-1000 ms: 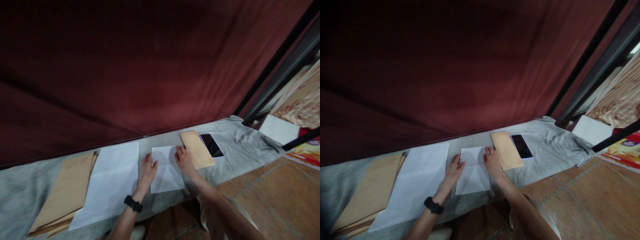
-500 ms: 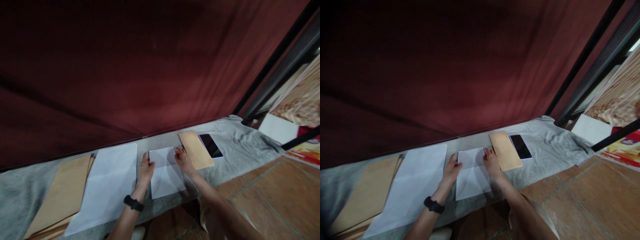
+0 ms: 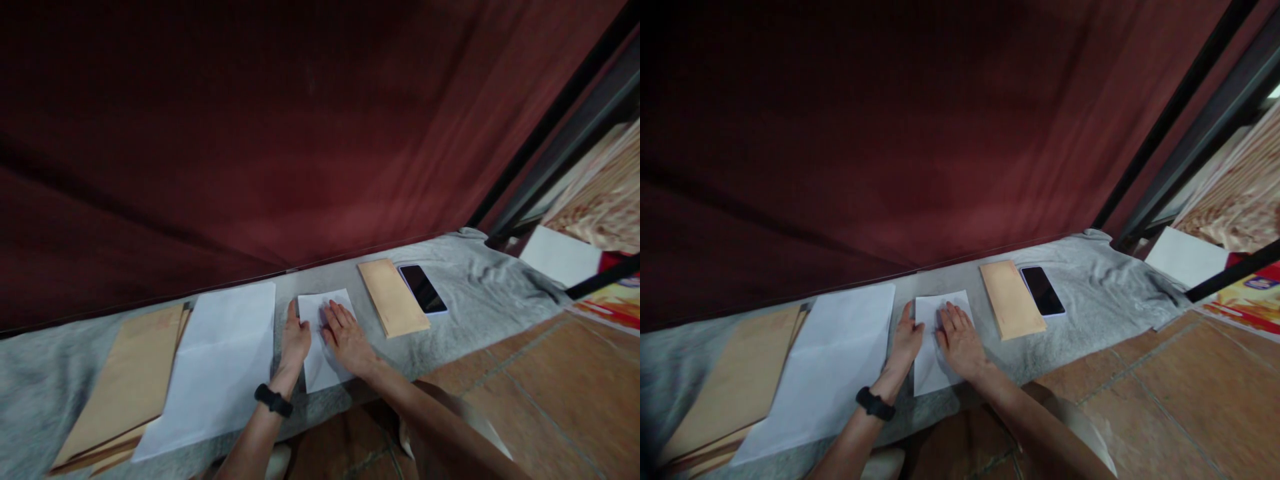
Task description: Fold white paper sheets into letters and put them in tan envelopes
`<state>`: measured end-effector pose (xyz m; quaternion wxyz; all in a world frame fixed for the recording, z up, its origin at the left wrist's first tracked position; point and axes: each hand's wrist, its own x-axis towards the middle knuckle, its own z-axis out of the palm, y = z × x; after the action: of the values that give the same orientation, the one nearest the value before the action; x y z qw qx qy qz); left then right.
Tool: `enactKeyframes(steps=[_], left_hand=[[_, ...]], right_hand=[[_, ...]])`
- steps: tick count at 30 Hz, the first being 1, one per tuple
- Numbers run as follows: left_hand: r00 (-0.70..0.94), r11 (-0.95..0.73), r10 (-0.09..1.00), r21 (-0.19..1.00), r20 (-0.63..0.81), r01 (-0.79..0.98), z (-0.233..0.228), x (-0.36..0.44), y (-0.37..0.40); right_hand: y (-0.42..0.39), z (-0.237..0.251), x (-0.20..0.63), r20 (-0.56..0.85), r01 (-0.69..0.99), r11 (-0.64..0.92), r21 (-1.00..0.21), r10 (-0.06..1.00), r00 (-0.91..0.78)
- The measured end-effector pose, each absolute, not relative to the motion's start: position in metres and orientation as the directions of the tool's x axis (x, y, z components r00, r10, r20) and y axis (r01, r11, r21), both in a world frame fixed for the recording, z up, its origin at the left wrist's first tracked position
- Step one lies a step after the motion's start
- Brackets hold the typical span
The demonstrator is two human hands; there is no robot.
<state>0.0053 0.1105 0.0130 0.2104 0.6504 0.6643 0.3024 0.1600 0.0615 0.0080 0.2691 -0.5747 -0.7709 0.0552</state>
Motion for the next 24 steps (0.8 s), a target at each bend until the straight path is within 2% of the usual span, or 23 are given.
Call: enactKeyframes(steps=[6,8,10,13,16,20,24], left_hand=[[-0.137,0.113,0.99,0.738,-0.029,0.665,0.028,0.013,0.103],[-0.133,0.116,0.991,0.725,-0.035,0.679,0.033,0.014,0.102],[-0.133,0.08,0.991,0.694,0.023,0.716,0.036,0.014,0.1],[-0.091,-0.062,0.969,0.581,0.23,0.812,0.037,0.015,0.095],[0.064,-0.239,0.924,0.437,0.377,0.867,0.028,0.025,0.087],[0.276,-0.374,0.907,0.308,0.317,0.875,0.008,0.041,0.073],[0.278,-0.337,0.925,0.219,0.261,0.916,0.001,0.045,0.068]], right_hand=[[0.057,0.001,0.155,0.328,0.916,0.268,-0.299,0.93,-0.165],[0.056,-0.001,0.155,0.341,0.929,0.251,-0.272,0.928,-0.15],[0.055,-0.003,0.155,0.366,0.936,0.251,-0.247,0.919,-0.15],[0.055,-0.005,0.155,0.388,0.942,0.256,-0.215,0.908,-0.158],[0.055,-0.006,0.156,0.365,0.95,0.254,-0.182,0.914,-0.175],[0.055,-0.005,0.159,0.31,0.95,0.284,-0.131,0.922,-0.233],[0.056,-0.006,0.161,0.288,0.958,0.252,-0.137,0.936,-0.204]])
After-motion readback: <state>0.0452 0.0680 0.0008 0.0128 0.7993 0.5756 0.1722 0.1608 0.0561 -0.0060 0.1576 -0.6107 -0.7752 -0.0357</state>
